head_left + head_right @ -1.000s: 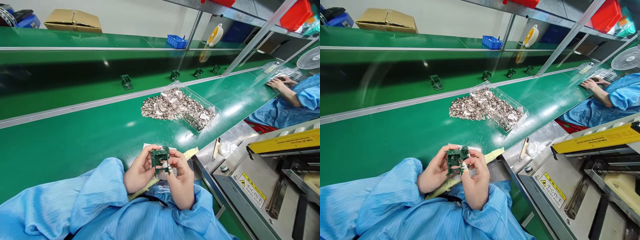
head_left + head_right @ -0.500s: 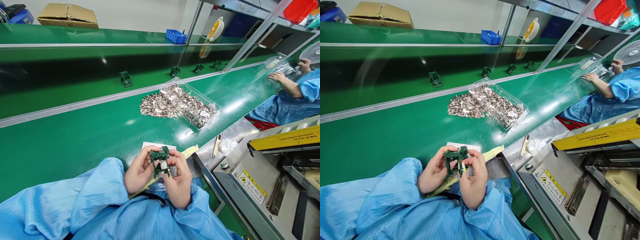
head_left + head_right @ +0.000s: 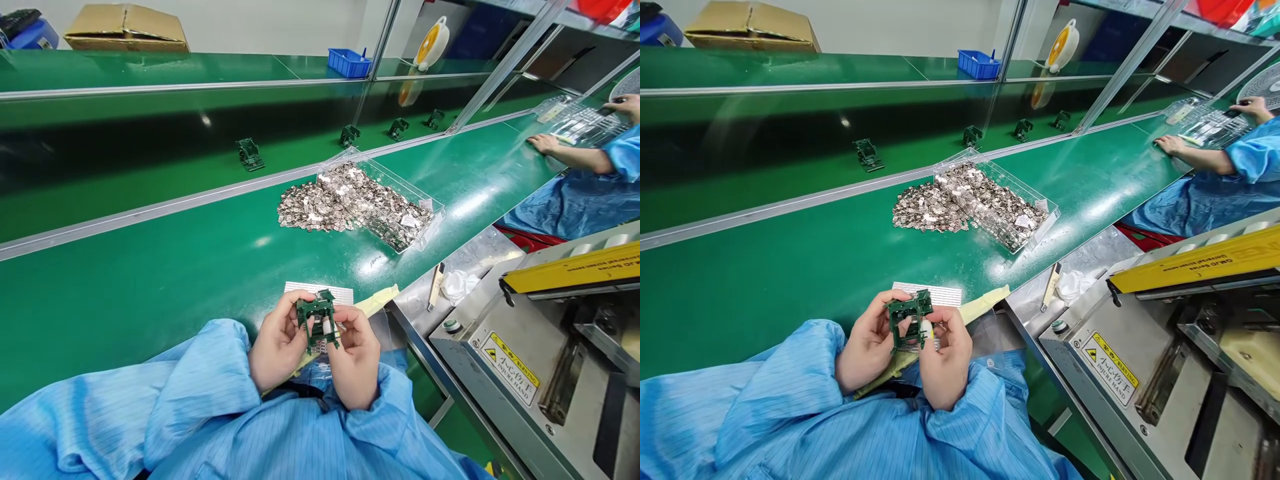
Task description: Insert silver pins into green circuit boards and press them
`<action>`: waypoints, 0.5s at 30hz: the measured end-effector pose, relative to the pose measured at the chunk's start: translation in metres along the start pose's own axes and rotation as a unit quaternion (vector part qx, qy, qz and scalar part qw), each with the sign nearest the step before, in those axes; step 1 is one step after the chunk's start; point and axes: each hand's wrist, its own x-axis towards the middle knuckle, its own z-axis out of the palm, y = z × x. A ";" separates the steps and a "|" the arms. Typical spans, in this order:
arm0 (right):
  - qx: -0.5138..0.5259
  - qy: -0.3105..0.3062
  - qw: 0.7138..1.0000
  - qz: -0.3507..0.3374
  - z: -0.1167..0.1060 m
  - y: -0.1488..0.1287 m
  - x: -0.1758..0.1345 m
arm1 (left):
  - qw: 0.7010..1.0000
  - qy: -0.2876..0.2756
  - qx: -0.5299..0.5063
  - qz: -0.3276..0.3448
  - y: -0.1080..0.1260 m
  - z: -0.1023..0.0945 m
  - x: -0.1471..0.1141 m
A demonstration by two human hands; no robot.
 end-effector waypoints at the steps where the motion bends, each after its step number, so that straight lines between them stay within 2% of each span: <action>1: 0.007 0.002 1.000 -0.003 0.000 0.000 0.000 | 1.000 0.003 -0.002 0.000 0.000 0.000 0.000; 9: -0.001 0.020 0.999 -0.027 0.001 0.005 0.000 | 1.000 0.020 -0.010 -0.019 0.002 0.004 -0.001; 15: 0.007 0.015 1.000 0.002 0.001 0.004 -0.001 | 0.998 0.016 -0.035 -0.044 0.001 0.006 -0.002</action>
